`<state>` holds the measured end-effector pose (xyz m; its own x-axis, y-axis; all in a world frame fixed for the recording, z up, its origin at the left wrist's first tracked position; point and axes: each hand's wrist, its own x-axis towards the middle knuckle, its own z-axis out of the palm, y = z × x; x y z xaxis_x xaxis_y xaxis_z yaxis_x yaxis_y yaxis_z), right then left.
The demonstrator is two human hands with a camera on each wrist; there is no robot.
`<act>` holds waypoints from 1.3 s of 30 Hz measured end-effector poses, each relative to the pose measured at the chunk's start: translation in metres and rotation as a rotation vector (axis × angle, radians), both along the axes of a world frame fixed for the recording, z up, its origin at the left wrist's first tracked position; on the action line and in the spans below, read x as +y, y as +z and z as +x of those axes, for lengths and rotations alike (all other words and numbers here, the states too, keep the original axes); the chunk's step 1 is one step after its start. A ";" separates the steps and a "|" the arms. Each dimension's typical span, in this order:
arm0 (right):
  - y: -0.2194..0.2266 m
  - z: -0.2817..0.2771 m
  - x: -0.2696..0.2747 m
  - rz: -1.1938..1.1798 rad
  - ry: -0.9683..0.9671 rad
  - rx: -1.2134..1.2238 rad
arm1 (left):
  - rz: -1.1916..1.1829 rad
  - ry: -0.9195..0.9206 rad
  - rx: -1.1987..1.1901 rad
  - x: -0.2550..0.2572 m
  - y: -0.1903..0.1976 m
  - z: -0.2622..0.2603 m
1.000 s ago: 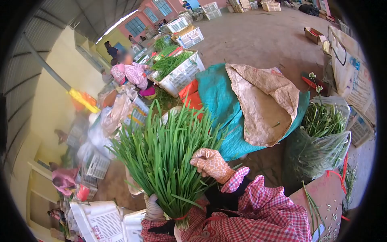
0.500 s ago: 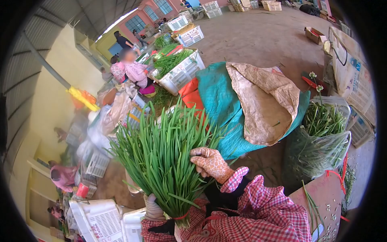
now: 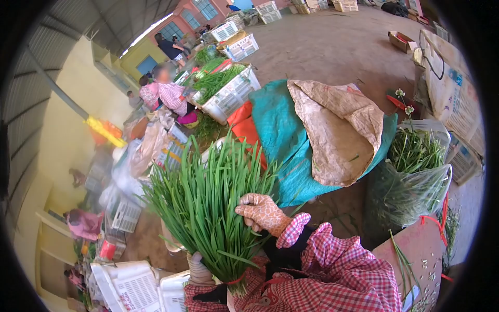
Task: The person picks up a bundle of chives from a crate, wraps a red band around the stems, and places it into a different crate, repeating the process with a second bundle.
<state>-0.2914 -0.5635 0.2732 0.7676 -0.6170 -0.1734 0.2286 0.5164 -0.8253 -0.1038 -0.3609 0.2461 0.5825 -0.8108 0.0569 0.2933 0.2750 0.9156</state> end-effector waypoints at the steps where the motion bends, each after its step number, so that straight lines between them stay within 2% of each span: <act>1: -0.002 0.000 0.001 0.002 -0.003 -0.026 | -0.023 -0.003 0.043 0.001 -0.002 0.002; 2: -0.004 0.000 0.001 0.001 -0.003 -0.026 | -0.044 -0.004 0.087 0.001 -0.004 0.003; 4: -0.007 -0.003 0.002 0.077 0.018 -0.202 | -0.039 0.014 0.086 0.001 -0.004 0.005; 8: -0.017 -0.011 0.005 0.051 -0.063 -0.151 | 0.011 0.055 0.079 0.002 -0.004 0.010; 9: -0.013 -0.014 0.008 0.085 -0.109 -0.091 | 0.005 0.058 0.088 0.002 -0.003 0.009; 12: -0.016 -0.025 0.013 0.065 -0.139 -0.112 | -0.066 0.021 0.177 0.006 -0.018 0.020; 14: -0.030 -0.026 0.019 0.047 -0.123 -0.179 | -0.068 0.027 0.198 0.005 -0.009 0.012; 16: -0.024 -0.028 0.026 0.182 -0.104 -0.461 | -0.077 0.040 0.220 0.003 -0.006 0.007; 20: -0.025 -0.029 0.033 0.248 -0.048 -0.448 | -0.072 0.028 0.287 0.000 -0.001 0.000; 21: -0.027 -0.026 0.032 0.120 -0.033 -0.491 | -0.090 0.038 0.277 0.000 -0.001 0.000; 24: -0.021 -0.035 0.032 -0.007 -0.059 -0.434 | -0.130 0.029 0.286 0.001 -0.009 0.006; 25: -0.025 -0.045 0.024 -0.075 0.078 -0.506 | -0.142 0.007 0.303 0.001 -0.010 0.008; 26: -0.023 -0.059 0.012 -0.081 0.085 -0.504 | -0.150 0.011 0.304 0.001 -0.011 0.008; 28: -0.002 -0.083 -0.014 -0.574 0.542 -0.093 | -0.177 0.039 0.256 0.001 -0.005 0.006; 29: 0.011 -0.081 -0.027 -1.138 0.437 -0.241 | -0.179 0.044 0.258 0.003 -0.005 0.007; 30: 0.032 -0.093 -0.026 -1.211 0.305 -0.052 | -0.168 0.041 0.214 0.006 -0.003 0.010; 32: 0.055 -0.100 -0.031 -1.184 0.067 -0.028 | -0.154 0.031 0.172 0.006 0.004 0.008; 34: 0.083 -0.102 -0.033 -1.145 0.034 -0.084 | -0.151 0.050 0.122 0.004 0.021 -0.003; 36: 0.099 -0.089 -0.034 -1.101 -0.001 -0.143 | -0.140 0.034 0.086 0.006 0.018 0.000; 39: 0.097 -0.046 -0.035 -1.356 -0.018 -0.260 | -0.127 0.019 0.044 0.007 0.017 -0.001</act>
